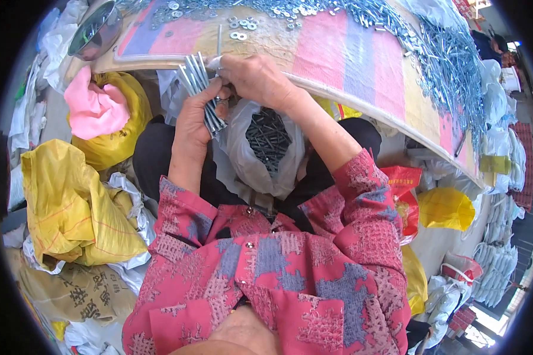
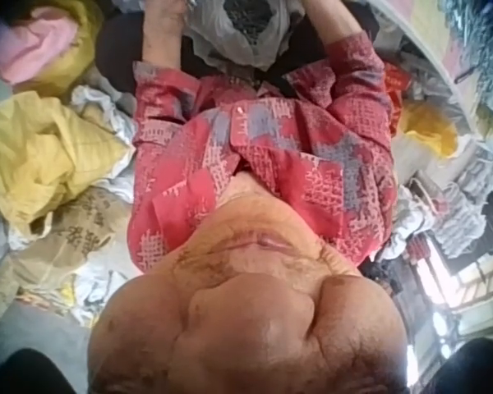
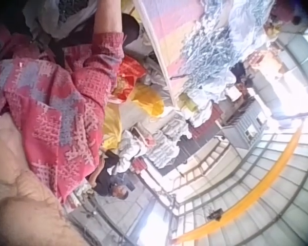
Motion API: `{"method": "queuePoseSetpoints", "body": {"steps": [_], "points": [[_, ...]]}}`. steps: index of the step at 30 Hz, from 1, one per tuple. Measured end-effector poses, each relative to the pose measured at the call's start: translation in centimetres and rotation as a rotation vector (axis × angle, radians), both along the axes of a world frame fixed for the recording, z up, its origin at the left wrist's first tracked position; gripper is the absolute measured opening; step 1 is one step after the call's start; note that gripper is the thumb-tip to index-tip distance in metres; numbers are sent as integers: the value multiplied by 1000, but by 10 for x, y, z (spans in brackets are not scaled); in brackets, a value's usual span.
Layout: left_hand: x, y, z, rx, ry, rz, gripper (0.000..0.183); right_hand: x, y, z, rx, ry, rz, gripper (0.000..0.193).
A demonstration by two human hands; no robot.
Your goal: The person assembles anchor bolts by holding metal rods and threading washers, sleeves, and nuts onto them by hand.
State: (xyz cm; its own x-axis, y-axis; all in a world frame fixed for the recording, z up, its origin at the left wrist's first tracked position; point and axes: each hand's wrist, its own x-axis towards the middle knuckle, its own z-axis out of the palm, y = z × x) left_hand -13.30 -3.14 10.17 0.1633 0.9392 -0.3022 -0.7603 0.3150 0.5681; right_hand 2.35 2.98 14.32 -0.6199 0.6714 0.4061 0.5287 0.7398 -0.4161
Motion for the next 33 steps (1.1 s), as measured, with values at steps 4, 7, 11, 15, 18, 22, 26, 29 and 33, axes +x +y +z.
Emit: {"method": "queuePoseSetpoints", "body": {"steps": [4,7,11,15,18,22,26,29,33], "points": [[6,0,11,-15,71,57,24,15,82,-1,159,74,-433,16],[11,-2,7,-31,103,15,24,9,126,-18,221,-201,-485,20],[14,1,16,-13,138,46,19,1,131,-6,136,-333,-577,23],[15,-3,14,6,196,3,21,12,97,14,-76,48,-599,34],[23,-3,21,60,303,-110,27,27,50,19,-315,360,-617,37],[38,-5,13,84,330,-190,27,46,29,3,-878,1019,-477,22],[48,-6,9,57,187,-237,25,47,19,6,-901,1353,-350,20],[53,-6,11,41,108,-324,24,55,12,10,-875,1435,-248,17],[55,-12,3,90,62,-379,24,61,4,8,-764,1276,-297,15]]}}
